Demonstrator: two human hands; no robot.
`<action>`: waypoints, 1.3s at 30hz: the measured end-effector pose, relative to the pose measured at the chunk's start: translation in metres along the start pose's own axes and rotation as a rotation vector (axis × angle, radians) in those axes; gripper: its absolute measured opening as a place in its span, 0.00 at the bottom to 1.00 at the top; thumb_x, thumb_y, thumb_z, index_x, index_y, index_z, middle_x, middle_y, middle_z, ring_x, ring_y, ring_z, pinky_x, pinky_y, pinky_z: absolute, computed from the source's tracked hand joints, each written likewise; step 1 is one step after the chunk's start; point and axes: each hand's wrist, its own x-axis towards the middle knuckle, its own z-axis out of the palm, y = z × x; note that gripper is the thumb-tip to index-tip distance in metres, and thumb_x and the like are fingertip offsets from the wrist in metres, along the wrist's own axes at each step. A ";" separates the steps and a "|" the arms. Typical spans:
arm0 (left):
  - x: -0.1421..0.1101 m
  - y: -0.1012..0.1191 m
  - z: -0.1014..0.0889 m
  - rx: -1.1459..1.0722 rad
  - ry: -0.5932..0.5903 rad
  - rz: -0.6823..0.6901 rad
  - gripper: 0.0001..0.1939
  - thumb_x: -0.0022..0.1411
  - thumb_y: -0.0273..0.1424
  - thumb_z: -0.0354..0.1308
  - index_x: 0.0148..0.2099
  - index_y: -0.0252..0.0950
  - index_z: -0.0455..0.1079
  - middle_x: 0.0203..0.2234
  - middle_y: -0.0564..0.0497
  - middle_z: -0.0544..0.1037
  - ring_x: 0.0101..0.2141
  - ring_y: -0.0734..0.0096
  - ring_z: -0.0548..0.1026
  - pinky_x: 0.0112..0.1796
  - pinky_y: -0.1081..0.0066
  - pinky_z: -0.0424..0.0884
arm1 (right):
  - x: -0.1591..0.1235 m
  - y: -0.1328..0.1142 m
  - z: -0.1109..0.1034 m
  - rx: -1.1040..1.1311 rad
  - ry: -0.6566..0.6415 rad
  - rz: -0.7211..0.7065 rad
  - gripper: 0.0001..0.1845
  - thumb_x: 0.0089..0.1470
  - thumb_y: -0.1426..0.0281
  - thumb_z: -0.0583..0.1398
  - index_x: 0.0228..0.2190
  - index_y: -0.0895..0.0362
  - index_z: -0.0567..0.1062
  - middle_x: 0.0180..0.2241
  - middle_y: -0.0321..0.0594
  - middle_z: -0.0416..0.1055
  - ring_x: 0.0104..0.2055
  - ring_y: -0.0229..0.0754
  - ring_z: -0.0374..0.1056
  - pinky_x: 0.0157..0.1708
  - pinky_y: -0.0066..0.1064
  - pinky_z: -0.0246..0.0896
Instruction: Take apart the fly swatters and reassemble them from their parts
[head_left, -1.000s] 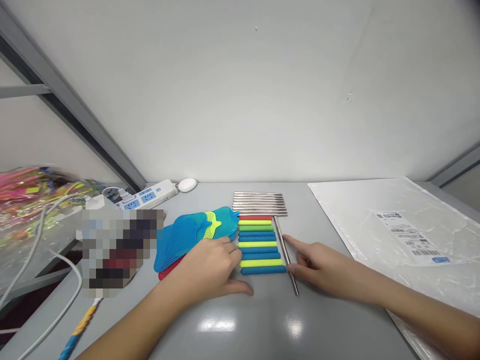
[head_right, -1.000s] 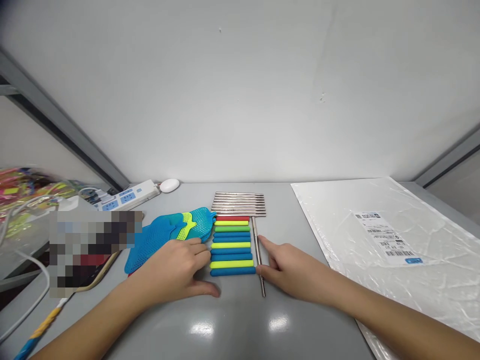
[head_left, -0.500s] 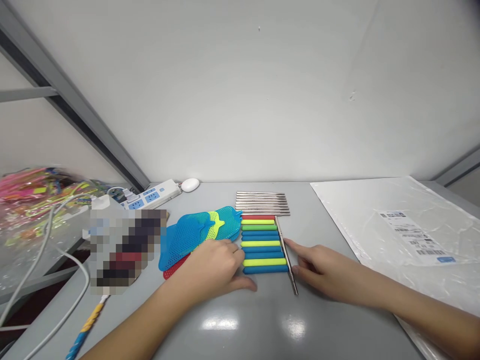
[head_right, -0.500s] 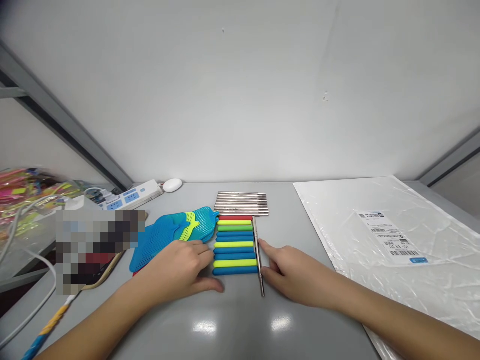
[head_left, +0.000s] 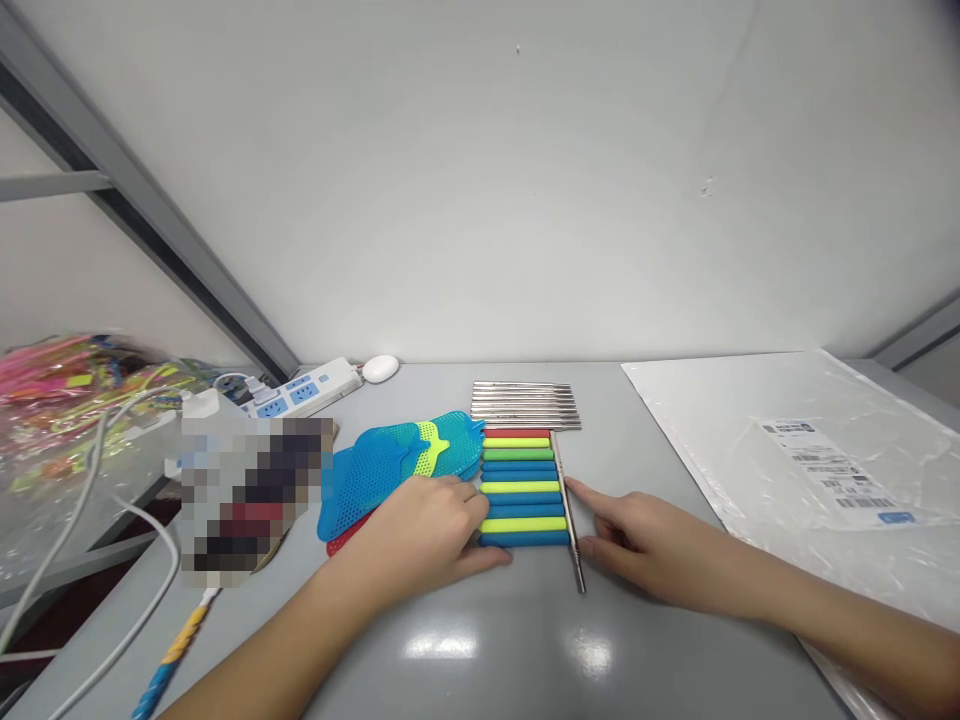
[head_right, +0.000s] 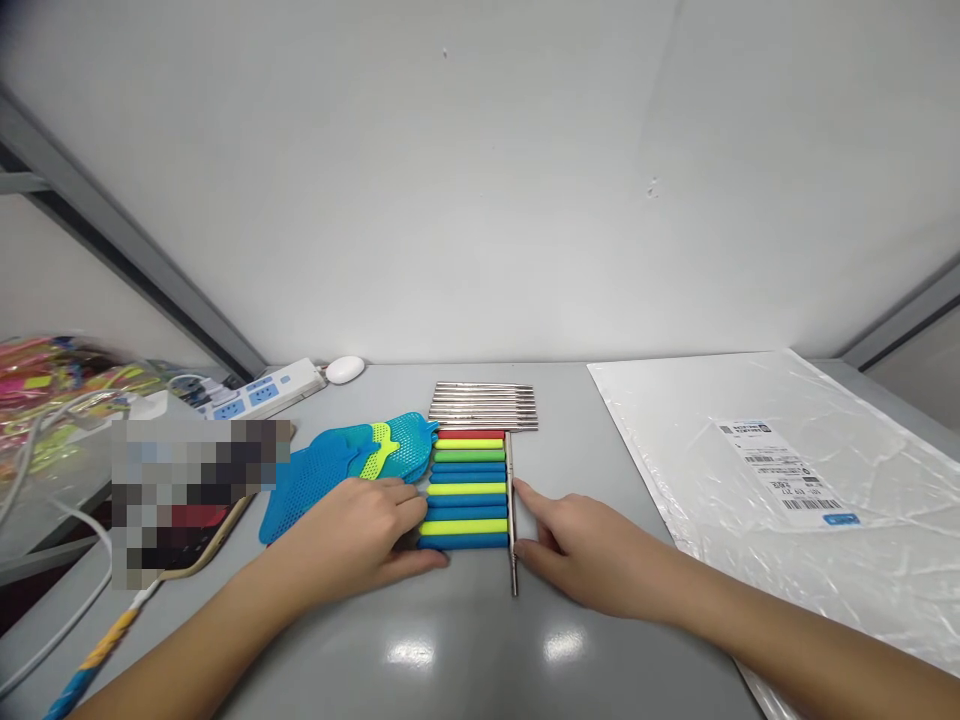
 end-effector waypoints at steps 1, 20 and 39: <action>0.000 0.000 -0.001 -0.001 -0.003 -0.004 0.21 0.65 0.50 0.52 0.33 0.37 0.70 0.28 0.50 0.76 0.30 0.62 0.75 0.27 0.67 0.62 | 0.000 0.000 0.000 -0.002 -0.001 0.000 0.35 0.63 0.62 0.52 0.67 0.50 0.46 0.23 0.30 0.68 0.24 0.36 0.62 0.24 0.27 0.51; -0.001 0.002 -0.004 -0.039 0.057 0.017 0.29 0.64 0.57 0.47 0.31 0.36 0.68 0.26 0.49 0.75 0.29 0.62 0.75 0.25 0.70 0.59 | 0.001 0.000 0.002 -0.013 0.014 0.083 0.36 0.62 0.58 0.51 0.67 0.52 0.49 0.27 0.34 0.70 0.27 0.39 0.64 0.26 0.29 0.53; 0.008 0.010 0.003 -0.128 -0.081 -0.480 0.39 0.66 0.57 0.38 0.62 0.29 0.61 0.32 0.38 0.80 0.31 0.50 0.79 0.26 0.66 0.65 | 0.003 0.003 0.004 0.005 0.020 0.087 0.35 0.63 0.57 0.51 0.66 0.52 0.50 0.25 0.33 0.68 0.26 0.39 0.63 0.26 0.29 0.52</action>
